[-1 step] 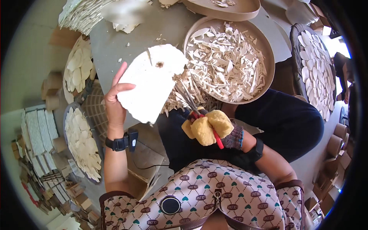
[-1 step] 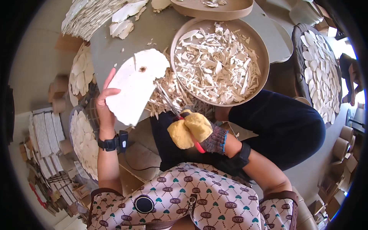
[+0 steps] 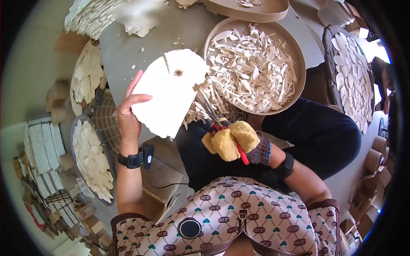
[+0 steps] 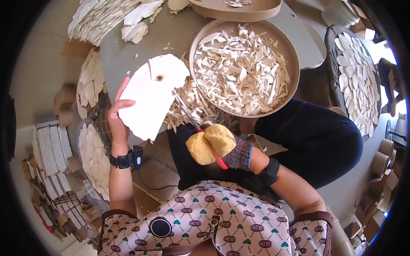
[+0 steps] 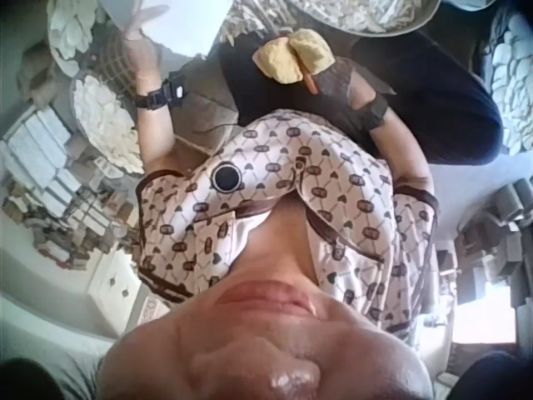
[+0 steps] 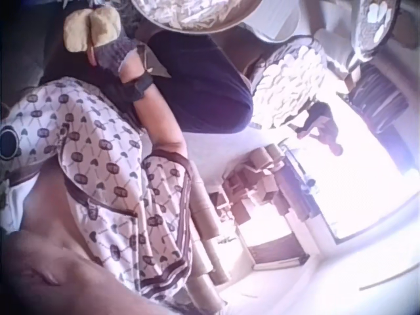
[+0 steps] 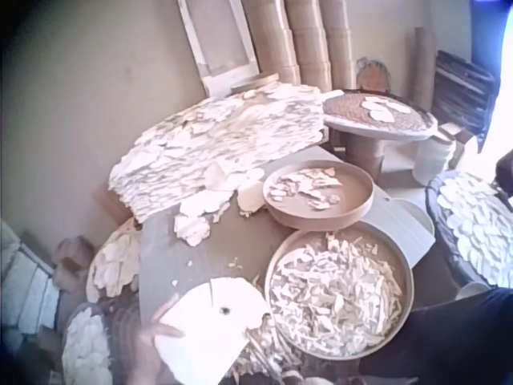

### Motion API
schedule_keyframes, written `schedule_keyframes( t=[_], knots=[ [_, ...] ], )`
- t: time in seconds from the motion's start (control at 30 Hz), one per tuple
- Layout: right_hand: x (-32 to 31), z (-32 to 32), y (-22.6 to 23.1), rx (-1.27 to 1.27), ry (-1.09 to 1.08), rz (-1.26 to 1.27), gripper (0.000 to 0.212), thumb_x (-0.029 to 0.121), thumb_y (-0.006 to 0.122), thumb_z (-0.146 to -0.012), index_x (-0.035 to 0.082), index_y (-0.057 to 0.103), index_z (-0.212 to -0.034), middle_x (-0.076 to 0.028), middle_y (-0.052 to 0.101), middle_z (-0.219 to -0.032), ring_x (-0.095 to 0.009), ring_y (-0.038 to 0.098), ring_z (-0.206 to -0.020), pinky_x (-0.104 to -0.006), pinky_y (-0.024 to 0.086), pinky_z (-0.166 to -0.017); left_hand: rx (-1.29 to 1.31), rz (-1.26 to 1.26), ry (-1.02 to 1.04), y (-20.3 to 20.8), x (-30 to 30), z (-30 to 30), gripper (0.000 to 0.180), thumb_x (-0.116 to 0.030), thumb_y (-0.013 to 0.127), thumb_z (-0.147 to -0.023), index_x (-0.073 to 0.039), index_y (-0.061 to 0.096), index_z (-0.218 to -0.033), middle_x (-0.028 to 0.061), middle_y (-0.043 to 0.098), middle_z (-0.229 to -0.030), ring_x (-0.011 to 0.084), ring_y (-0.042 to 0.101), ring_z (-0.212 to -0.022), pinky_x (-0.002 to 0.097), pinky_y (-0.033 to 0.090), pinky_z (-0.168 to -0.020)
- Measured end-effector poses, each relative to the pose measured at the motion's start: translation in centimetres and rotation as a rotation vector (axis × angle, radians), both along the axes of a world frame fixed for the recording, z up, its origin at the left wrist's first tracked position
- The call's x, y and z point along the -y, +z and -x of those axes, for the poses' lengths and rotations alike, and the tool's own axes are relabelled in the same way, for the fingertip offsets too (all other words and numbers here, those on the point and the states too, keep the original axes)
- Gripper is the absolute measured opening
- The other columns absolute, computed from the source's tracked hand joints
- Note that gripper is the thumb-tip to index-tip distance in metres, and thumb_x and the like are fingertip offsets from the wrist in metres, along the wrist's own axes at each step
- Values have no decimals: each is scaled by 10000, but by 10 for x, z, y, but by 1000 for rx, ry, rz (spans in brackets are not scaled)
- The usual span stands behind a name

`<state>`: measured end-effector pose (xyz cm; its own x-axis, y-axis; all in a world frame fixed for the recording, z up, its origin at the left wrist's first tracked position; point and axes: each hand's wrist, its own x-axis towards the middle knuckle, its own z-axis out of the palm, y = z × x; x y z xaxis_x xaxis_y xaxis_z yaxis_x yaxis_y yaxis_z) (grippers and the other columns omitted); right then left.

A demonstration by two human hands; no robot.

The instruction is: The person uses shears to cut thin slices from large white root-like pieces, allowing the slices to fall into a round tray. They pick up additional pieces from a stack and repeat the slicing action.

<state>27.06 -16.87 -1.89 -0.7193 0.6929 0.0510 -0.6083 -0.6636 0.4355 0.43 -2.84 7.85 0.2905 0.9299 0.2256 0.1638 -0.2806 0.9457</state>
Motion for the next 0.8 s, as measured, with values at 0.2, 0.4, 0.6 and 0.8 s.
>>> schedule_keyframes(
  t=[0.2, 0.4, 0.6, 0.8],
  knots=[
    [-11, 8, 3, 138, -211, -403, 342, 127, 436, -927, -8, 409, -1241, -121, 485, -1237, -189, 499, -1119, -315, 363, -1009, -113, -116, -57, -7, 10, -9, 131, -57, 566, -778, -106, 674, -723, 170, 429, -1318, 277, 447, -1192, 355, 384, -969],
    [-7, 13, 7, 238, -186, -352, 316, 130, 481, -911, -33, 465, -1181, -160, 514, -1191, -226, 517, -1102, -342, 398, -982, -54, -56, -49, -18, 14, -1, 117, -58, 583, -764, -112, 680, -727, 173, 462, -1288, 276, 451, -1187, 362, 383, -967],
    [-13, 1, 5, 871, -305, -782, 296, 127, 488, -908, -21, 486, -1165, -141, 527, -1181, -215, 531, -1083, -335, 412, -968, -11, 58, -147, -19, 10, -2, 129, -37, 583, -751, -103, 693, -732, 173, 460, -1290, 272, 465, -1173, 358, 388, -960],
    [-28, 8, 22, 1540, -535, -1247, 224, 71, 595, -780, 13, 555, -993, -180, 592, -993, -325, 571, -945, -361, 458, -807, -27, 75, -117, -11, 5, -2, 138, -40, 572, -755, -101, 693, -724, 174, 462, -1287, 281, 468, -1167, 360, 393, -959]
  ],
)
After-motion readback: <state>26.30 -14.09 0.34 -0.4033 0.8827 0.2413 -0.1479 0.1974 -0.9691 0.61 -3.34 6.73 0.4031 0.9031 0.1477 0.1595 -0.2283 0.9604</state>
